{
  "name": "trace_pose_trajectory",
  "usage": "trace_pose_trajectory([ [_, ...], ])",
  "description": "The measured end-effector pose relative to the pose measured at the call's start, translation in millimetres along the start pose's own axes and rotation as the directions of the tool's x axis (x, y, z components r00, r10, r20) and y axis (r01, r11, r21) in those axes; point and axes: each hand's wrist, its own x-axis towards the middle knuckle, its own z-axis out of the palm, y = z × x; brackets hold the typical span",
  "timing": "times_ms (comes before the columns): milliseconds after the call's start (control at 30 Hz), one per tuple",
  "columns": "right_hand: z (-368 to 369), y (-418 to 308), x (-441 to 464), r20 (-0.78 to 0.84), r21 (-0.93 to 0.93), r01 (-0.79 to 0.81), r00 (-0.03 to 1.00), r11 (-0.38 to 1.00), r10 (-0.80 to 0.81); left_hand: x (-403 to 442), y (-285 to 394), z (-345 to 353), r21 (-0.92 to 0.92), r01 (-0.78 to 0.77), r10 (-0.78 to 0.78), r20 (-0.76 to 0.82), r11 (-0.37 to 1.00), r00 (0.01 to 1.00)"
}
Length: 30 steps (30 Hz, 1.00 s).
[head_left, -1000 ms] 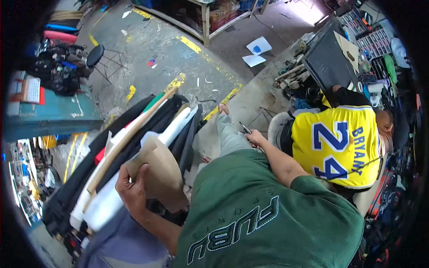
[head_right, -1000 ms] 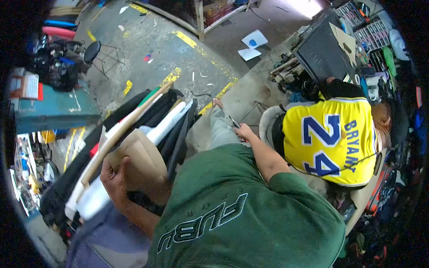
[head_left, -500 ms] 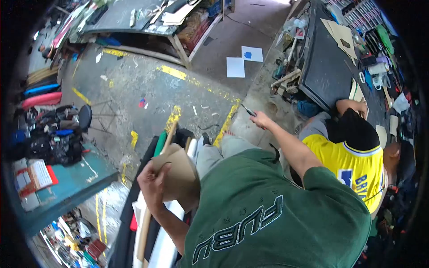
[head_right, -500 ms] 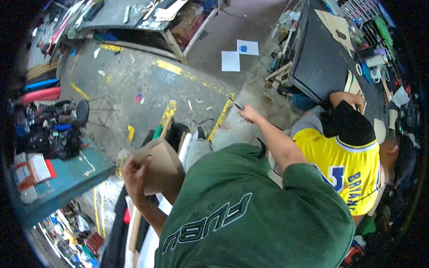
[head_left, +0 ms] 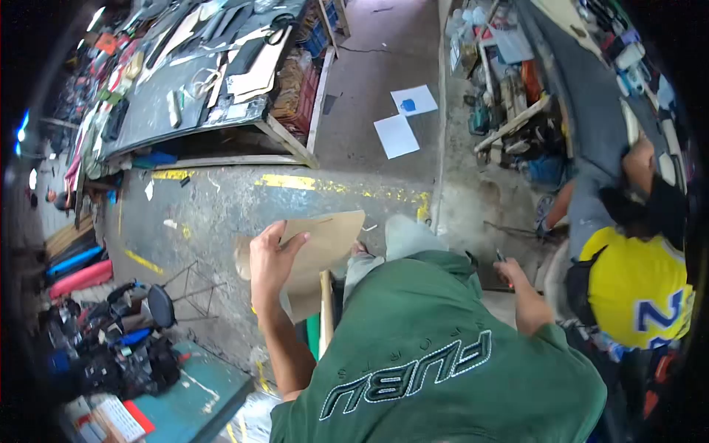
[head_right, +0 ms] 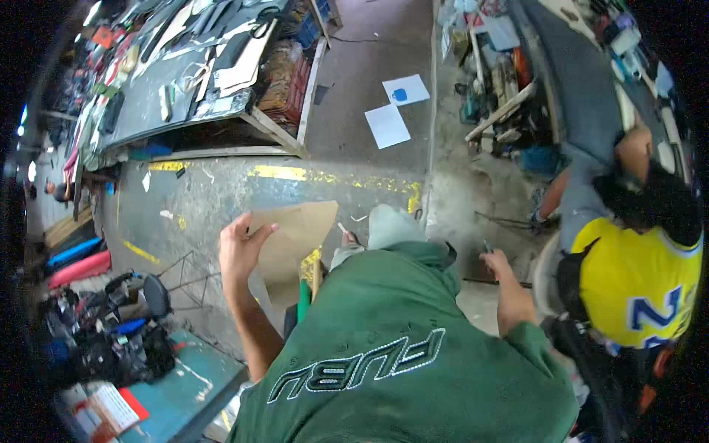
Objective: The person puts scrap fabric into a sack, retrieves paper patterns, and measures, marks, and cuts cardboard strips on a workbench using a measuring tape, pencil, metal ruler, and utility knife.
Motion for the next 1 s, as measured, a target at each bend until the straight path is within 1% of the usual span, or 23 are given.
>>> trace_pose_trajectory([
  [33,30.4,8.0,37.6,-0.038,0.06,-0.04,0.998,0.997,0.042,30.2,-30.6,10.6,-0.029,0.036,-0.036,0.027,0.999,0.999],
  [100,95.5,-63.3,10.9,-0.145,0.078,-0.233,0.959,0.969,0.242,43.2,-83.0,33.7,-0.107,0.199,-0.187,0.107,0.974,0.976],
  [133,131.7,-52.4,56.7,0.102,0.253,-0.211,0.976,0.944,0.191,40.2,-103.1,35.6,-0.108,0.22,-0.209,0.105,0.97,0.972],
  [167,157.9,-79.5,58.1,0.249,0.329,-0.076,0.968,0.941,-0.009,42.0,-119.7,33.9,-0.154,0.183,-0.175,0.064,0.971,0.982],
  [200,186.5,-117.9,58.5,0.036,0.139,0.191,0.98,0.972,-0.198,52.5,-133.0,31.7,-0.2,0.129,-0.127,0.022,0.971,0.992],
  [233,202.1,-150.7,84.2,0.103,0.061,0.546,0.829,0.836,-0.549,71.4,-142.6,30.5,-0.245,0.069,-0.075,-0.016,0.967,0.997],
  [267,215.0,-199.0,88.1,0.102,-0.11,0.46,0.887,0.881,-0.45,89.5,-152.7,28.2,-0.237,0.064,-0.065,0.001,0.969,0.998],
  [300,227.0,-253.2,85.1,0.091,-0.279,0.352,0.936,0.893,-0.341,107.5,-164.9,25.2,-0.175,0.006,-0.012,-0.032,0.985,0.999],
  [367,228.4,-329.7,90.4,0.064,-0.293,0.437,0.896,0.85,-0.439,141.5,-182.0,23.5,-0.051,-0.087,0.081,-0.111,0.995,0.991],
  [400,221.7,-359.3,91.7,0.129,-0.234,0.514,0.857,0.825,-0.498,159.3,-182.6,26.4,-0.046,-0.06,0.055,-0.101,0.997,0.993],
  [433,218.0,-387.0,98.5,0.191,-0.168,0.585,0.809,0.793,-0.556,185.5,-178.6,31.8,-0.005,-0.098,0.097,-0.115,0.995,0.989],
  [467,218.0,-410.9,117.1,0.225,-0.187,0.621,0.782,0.762,-0.582,210.0,-175.4,36.7,0.036,-0.141,0.144,-0.124,0.989,0.982],
  [500,211.6,-426.1,136.3,0.247,-0.207,0.648,0.76,0.733,-0.601,232.3,-173.5,40.3,0.03,-0.129,0.131,-0.109,0.991,0.985],
  [567,191.1,-472.5,132.4,0.176,-0.393,0.576,0.812,0.716,-0.557,284.3,-166.0,55.1,0.289,-0.188,0.238,-0.147,0.939,0.96],
  [633,180.8,-503.0,175.1,0.216,-0.483,0.528,0.845,0.699,-0.489,327.8,-157.9,71.4,0.418,-0.054,0.139,-0.175,0.907,0.975],
  [700,178.6,-517.8,239.4,0.221,-0.522,0.492,0.867,0.697,-0.447,367.6,-150.3,88.5,0.448,0.12,-0.022,-0.217,0.886,0.976],
  [733,179.8,-522.6,275.7,0.222,-0.552,0.479,0.873,0.682,-0.434,384.6,-161.9,100.2,0.419,0.153,-0.068,-0.213,0.895,0.975],
  [800,174.8,-533.1,339.0,0.245,-0.59,0.461,0.885,0.663,-0.397,398.6,-172.9,122.8,0.47,0.252,-0.16,-0.228,0.846,0.96],
  [867,166.9,-543.4,399.2,0.324,-0.648,0.448,0.894,0.616,-0.309,405.0,-166.2,133.2,0.544,0.264,-0.141,-0.257,0.797,0.956],
  [900,163.9,-541.6,425.7,0.358,-0.675,0.438,0.898,0.594,-0.256,404.3,-163.9,134.3,0.544,0.224,-0.093,-0.257,0.808,0.962],
  [933,160.6,-535.8,446.6,0.365,-0.681,0.42,0.905,0.6,-0.219,398.0,-179.8,132.7,0.537,0.189,-0.053,-0.258,0.822,0.965],
  [1000,155.4,-552.9,497.4,0.371,-0.649,0.426,0.901,0.63,-0.227,386.5,-195.8,128.6,0.554,0.157,-0.004,-0.267,0.818,0.964],
])
